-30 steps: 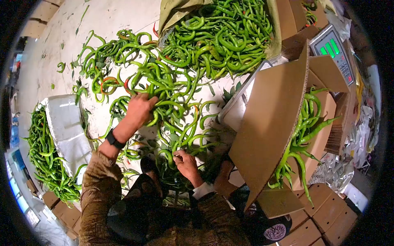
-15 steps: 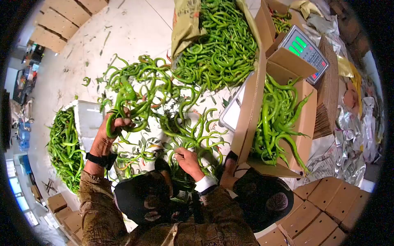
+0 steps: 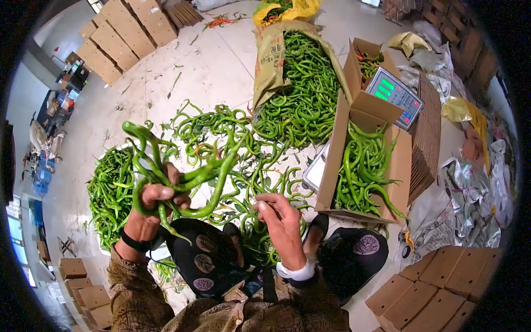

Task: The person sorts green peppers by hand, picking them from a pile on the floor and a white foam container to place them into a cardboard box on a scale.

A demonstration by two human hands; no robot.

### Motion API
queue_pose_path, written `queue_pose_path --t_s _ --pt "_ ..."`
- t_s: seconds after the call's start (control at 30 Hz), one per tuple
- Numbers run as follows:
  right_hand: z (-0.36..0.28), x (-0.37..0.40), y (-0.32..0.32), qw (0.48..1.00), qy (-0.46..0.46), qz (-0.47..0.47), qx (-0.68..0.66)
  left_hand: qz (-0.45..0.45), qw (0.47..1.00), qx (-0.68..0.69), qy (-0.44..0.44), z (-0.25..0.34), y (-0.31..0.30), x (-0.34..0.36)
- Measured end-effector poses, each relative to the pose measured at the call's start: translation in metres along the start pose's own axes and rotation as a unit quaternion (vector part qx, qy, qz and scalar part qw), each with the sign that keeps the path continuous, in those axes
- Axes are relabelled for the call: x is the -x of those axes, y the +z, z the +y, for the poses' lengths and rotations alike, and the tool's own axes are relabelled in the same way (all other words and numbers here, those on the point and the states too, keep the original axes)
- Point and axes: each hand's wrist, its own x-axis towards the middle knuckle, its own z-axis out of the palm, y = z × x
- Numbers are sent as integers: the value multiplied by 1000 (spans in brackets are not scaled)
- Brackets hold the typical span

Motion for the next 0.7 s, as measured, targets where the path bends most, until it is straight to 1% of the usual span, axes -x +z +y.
queue_pose_path --t_s 0.03,0.07,0.13,0.17,0.2,0.27,0.3,0.33,0.4,0.43,0.47,0.5,0.53,0.6,0.63,0.67,0.7 --pt "-16 9 -1 1000 -23 3 3 11 1000 -24 -7 -1 9 8" --pt "-30 18 1 1000 -26 2 3 -2 1000 -22 -8 -6 13 12" --pt "-50 34 5 996 -82 -13 18 21 999 -20 -14 -15 31 25" --pt "-51 37 6 995 -95 -24 34 18 997 -76 -27 -16 37 29" --pt "-52 38 4 986 -127 -58 88 -14 994 -101 -41 -20 37 34" --pt "-59 35 5 988 -102 -95 60 6 989 -135 -53 -27 57 48" --pt "-66 32 2 990 -76 -115 20 -44 984 -160 -57 -34 54 52" --pt "-72 27 -3 990 -49 -133 -20 -86 966 -240 -42 -40 53 52" --pt "-69 21 -15 970 6 -227 -83 -132 970 -173 -108 -53 63 60" --pt "-74 20 -15 967 36 -249 -49 -133 972 -162 -105 -69 63 61" --pt "-76 22 -12 960 68 -270 -16 -146 967 -169 -123 -85 57 62" --pt "-68 25 -11 956 50 -280 -74 -162 964 -164 -133 -97 54 62" --pt "-65 27 -17 957 55 -274 -74 -177 961 -159 -142 -107 52 61" --pt "-60 24 -29 929 94 -357 -8 -192 956 -141 -169 -120 49 62" --pt "-51 21 -32 926 87 -367 30 -207 951 -129 -190 -125 47 62" --pt "-47 23 -35 928 90 -362 28 -210 950 -127 -195 -132 44 62" --pt "-48 26 -38 948 91 -306 -11 -219 941 -142 -216 -139 41 61"
